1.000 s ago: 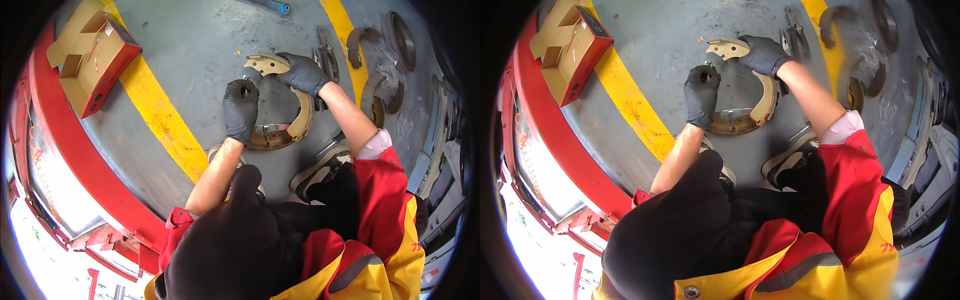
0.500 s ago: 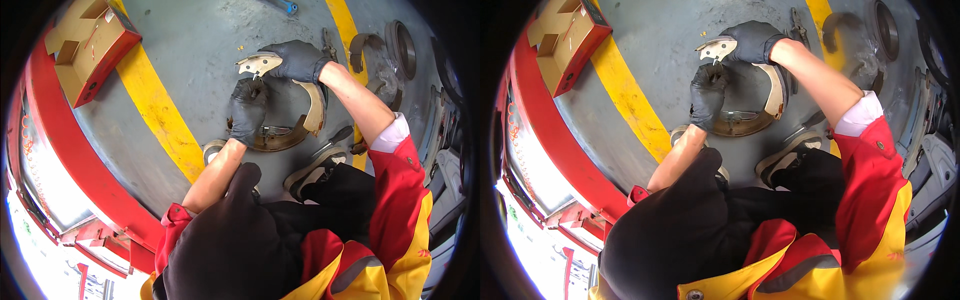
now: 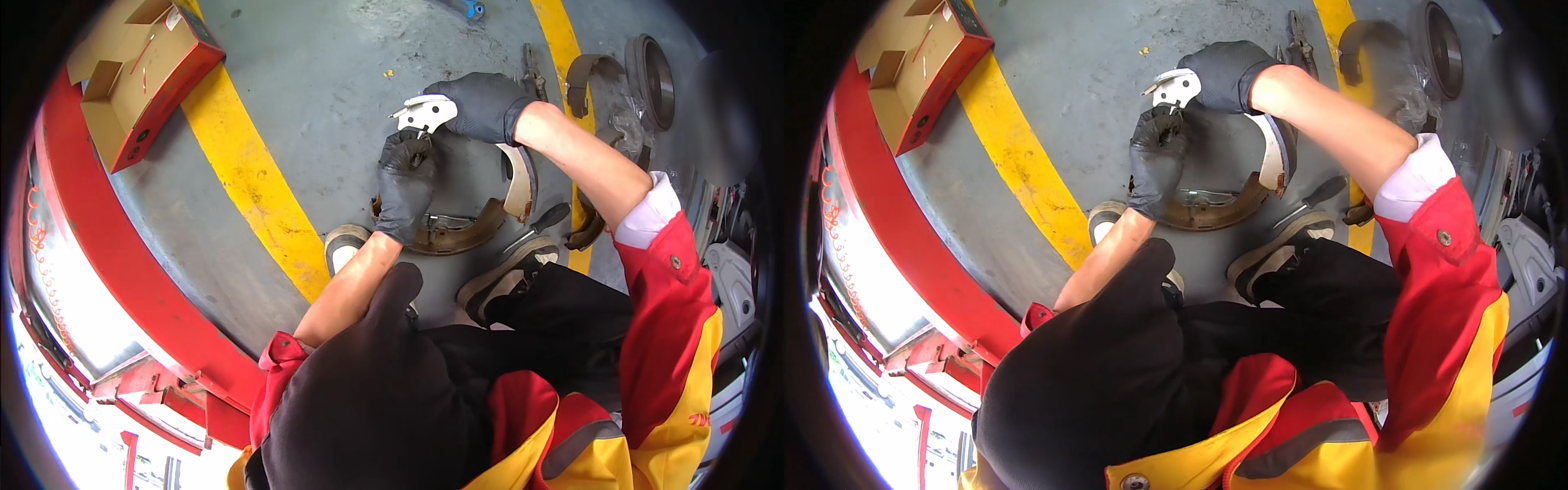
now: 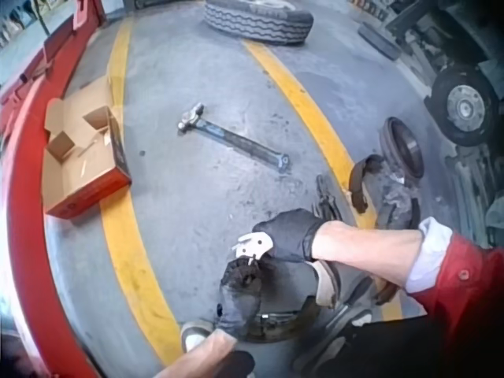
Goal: The person assembles a drum brake assembly on the floor, attaching brake shoes to a backing plate, installing springs and adjusters, and using pliers and a screwdriver to secure components.
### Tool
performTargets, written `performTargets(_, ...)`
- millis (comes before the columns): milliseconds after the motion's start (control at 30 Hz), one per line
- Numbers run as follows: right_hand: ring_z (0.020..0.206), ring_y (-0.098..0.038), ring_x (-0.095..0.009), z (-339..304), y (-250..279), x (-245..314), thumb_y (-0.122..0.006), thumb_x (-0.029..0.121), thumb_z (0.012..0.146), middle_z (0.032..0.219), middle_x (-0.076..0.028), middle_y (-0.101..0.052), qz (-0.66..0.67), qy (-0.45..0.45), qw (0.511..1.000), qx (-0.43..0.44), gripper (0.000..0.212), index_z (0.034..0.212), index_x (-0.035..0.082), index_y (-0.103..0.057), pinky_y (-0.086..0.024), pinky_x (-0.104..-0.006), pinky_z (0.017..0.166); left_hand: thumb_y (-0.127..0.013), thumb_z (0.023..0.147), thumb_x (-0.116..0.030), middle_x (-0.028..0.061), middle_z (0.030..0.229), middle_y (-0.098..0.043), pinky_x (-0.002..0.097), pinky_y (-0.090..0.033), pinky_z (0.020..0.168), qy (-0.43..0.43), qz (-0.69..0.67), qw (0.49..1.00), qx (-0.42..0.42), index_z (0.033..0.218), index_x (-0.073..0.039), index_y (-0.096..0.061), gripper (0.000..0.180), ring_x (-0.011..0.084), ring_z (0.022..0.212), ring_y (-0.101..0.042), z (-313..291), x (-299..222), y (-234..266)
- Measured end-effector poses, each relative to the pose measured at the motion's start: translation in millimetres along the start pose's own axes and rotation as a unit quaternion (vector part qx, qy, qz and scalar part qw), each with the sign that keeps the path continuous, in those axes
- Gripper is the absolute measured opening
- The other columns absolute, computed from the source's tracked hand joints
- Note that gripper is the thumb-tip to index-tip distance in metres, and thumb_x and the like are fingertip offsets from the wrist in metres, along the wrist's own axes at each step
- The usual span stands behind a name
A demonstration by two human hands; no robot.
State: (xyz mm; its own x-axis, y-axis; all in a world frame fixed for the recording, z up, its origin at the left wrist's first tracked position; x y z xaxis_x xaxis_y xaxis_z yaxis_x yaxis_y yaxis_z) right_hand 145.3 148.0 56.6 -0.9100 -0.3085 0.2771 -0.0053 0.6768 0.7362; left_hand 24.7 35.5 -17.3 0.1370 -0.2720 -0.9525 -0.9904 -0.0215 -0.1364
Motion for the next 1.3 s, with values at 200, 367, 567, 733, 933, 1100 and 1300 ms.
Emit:
performTargets(200,0.098,-0.072,-0.037,-1.9,-5.3,-4.2,-0.068,0.035,0.089,0.105,-0.016,-0.075,-0.008,0.022,1.000,-0.002,0.032,0.113,0.015,-0.072,-0.056,-0.0468,0.086,-0.068,0.080,0.012,0.0103,0.111,-0.059,0.0309,-0.052,0.087,-0.028,0.020,0.999,-0.004,0.098,0.001,-0.071,0.021,0.0223,0.099,-0.062,-3.3,-4.7,-3.5)
performTargets(367,0.104,-0.070,-0.037,-8.6,-16.3,-3.0,-0.070,0.030,0.086,0.117,-0.016,-0.073,0.042,-0.024,0.998,0.047,0.051,0.136,0.018,-0.063,-0.055,-0.0451,0.090,-0.072,0.078,0.012,0.0090,0.104,-0.062,0.0322,-0.052,0.084,-0.095,0.099,0.989,-0.051,0.097,0.001,-0.070,0.022,0.0223,0.095,-0.061,-13.9,-17.2,4.6)
performTargets(567,0.101,-0.071,-0.038,-9.9,-25.9,-12.3,-0.071,0.038,0.082,0.108,-0.017,-0.075,0.052,-0.023,0.998,0.003,0.042,0.116,0.013,-0.073,-0.056,-0.0465,0.088,-0.076,0.076,0.008,0.0093,0.082,-0.064,0.0375,-0.049,0.078,-0.169,0.204,0.962,-0.065,0.090,-0.002,-0.073,0.018,0.0278,0.086,-0.060,-11.8,-40.5,1.2)
performTargets(733,0.100,-0.070,-0.041,-1.3,-21.5,-3.7,-0.066,0.036,0.088,0.106,-0.019,-0.074,-0.065,-0.044,0.992,0.102,0.034,0.112,0.012,-0.073,-0.055,-0.0474,0.086,-0.077,0.072,0.007,0.0095,0.080,-0.065,0.0385,-0.048,0.075,-0.205,0.205,0.955,-0.058,0.087,-0.003,-0.074,0.018,0.0273,0.083,-0.059,-15.8,-35.2,0.1)
performTargets(933,0.097,-0.071,-0.041,-2.9,-29.7,3.3,-0.068,0.037,0.087,0.103,-0.019,-0.074,-0.057,-0.064,0.986,0.146,0.034,0.106,0.010,-0.075,-0.055,-0.0478,0.085,-0.078,0.072,0.007,0.0098,0.078,-0.065,0.0394,-0.047,0.072,-0.236,0.214,0.946,-0.051,0.086,-0.003,-0.074,0.018,0.0280,0.080,-0.059,-18.1,-37.3,-2.5)
performTargets(1100,0.095,-0.071,-0.041,-9.2,-18.8,11.1,-0.067,0.032,0.088,0.100,-0.019,-0.074,-0.076,-0.008,0.994,0.084,0.032,0.112,0.012,-0.072,-0.055,-0.0496,0.083,-0.080,0.073,0.006,0.0108,0.083,-0.065,0.0394,-0.049,0.074,-0.206,0.199,0.957,-0.047,0.087,-0.002,-0.073,0.017,0.0284,0.082,-0.061,-16.8,-36.8,-1.1)
performTargets(1300,0.103,-0.071,-0.036,-32.0,-11.2,11.0,-0.068,0.033,0.091,0.112,-0.015,-0.074,0.008,0.043,0.999,-0.017,0.046,0.135,0.019,-0.064,-0.056,-0.0476,0.090,-0.079,0.079,0.007,0.0112,0.098,-0.064,0.0313,-0.054,0.075,-0.160,0.154,0.975,-0.028,0.092,0.001,-0.072,0.016,0.0220,0.085,-0.065,-15.6,-30.4,0.8)
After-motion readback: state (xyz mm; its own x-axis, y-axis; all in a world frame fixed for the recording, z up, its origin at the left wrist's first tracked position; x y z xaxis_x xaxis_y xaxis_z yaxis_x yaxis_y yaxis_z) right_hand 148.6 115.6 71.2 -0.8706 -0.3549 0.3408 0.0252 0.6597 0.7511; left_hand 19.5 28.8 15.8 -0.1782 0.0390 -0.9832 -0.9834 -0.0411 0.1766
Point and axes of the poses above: each hand's wrist, its own z-axis towards the middle knuckle, its own y-axis out of the back of the hand, x = y × z, the point moved 8 cm from there along z, towards the middle knuckle
